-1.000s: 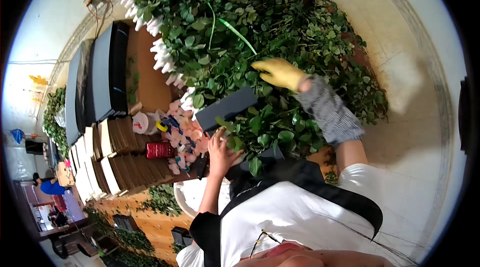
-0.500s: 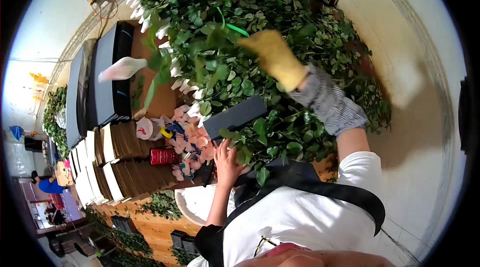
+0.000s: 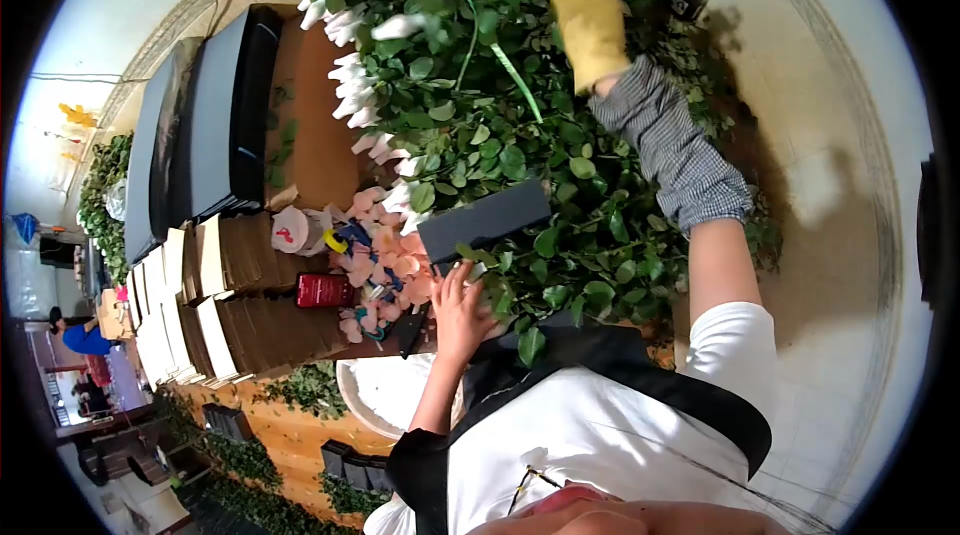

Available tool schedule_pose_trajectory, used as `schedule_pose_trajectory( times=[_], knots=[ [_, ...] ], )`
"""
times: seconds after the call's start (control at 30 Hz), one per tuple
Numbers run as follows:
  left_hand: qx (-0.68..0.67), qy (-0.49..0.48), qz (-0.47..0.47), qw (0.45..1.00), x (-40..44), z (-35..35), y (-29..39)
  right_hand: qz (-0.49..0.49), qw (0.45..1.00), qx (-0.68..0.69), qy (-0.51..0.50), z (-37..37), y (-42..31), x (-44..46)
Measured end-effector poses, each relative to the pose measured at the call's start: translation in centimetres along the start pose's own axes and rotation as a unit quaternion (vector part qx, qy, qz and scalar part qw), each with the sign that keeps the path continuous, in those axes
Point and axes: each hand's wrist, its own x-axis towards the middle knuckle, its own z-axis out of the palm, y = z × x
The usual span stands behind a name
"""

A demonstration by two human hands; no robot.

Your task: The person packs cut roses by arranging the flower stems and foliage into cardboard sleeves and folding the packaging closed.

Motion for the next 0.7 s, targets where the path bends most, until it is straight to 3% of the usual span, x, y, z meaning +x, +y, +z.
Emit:
schedule_pose_trajectory(
  times=[0.03,0.1,0.17,0.23,0.3,0.37,0.4,0.5,0.53,0.57,0.63,0.67,0.7],
  knots=[
    [-0.001,0.002,-0.004,1.0,0.0,0.0,0.1,-0.012,0.981,0.034,-0.192,-1.2,-1.7,-1.1],
    [-0.013,0.003,-0.004,1.0,0.0,0.1,0.0,-0.119,0.923,0.112,-0.348,3.9,-5.2,-5.3],
    [-0.011,0.003,-0.005,1.0,0.1,0.3,0.1,-0.131,0.851,0.133,-0.491,6.3,-6.5,-9.3],
    [-0.012,0.004,-0.005,1.0,-0.1,0.4,0.2,-0.168,0.923,0.281,-0.204,14.7,-7.7,-16.0],
    [-0.002,-0.013,-0.023,1.0,0.1,0.2,0.2,-0.048,0.887,0.418,-0.188,14.9,-7.9,-18.1],
    [-0.013,-0.011,-0.026,1.0,0.0,0.2,0.3,-0.139,0.912,0.337,-0.189,13.2,-7.6,-18.2],
    [-0.009,-0.01,-0.029,1.0,0.0,0.2,0.4,-0.128,0.907,0.301,-0.267,11.4,-7.3,-17.9],
    [-0.012,0.008,-0.014,1.0,0.3,0.4,0.6,-0.112,0.893,0.322,-0.295,10.4,-6.3,-17.2],
    [-0.011,0.003,-0.014,1.0,0.2,0.4,0.4,-0.102,0.873,0.4,-0.26,11.6,-6.2,-16.6],
    [-0.007,-0.001,-0.017,1.0,0.2,0.3,0.2,-0.119,0.903,0.345,-0.226,12.1,-6.7,-15.9],
    [0.007,-0.006,-0.024,1.0,0.2,0.3,0.2,-0.113,0.913,0.377,-0.104,12.7,-7.2,-15.2],
    [-0.002,0.0,-0.023,1.0,0.2,0.3,0.4,-0.112,0.905,0.307,-0.272,12.8,-7.8,-14.9],
    [-0.01,0.005,-0.02,1.0,0.2,0.2,0.5,-0.114,0.904,0.309,-0.271,13.0,-8.2,-15.4]
  ],
)
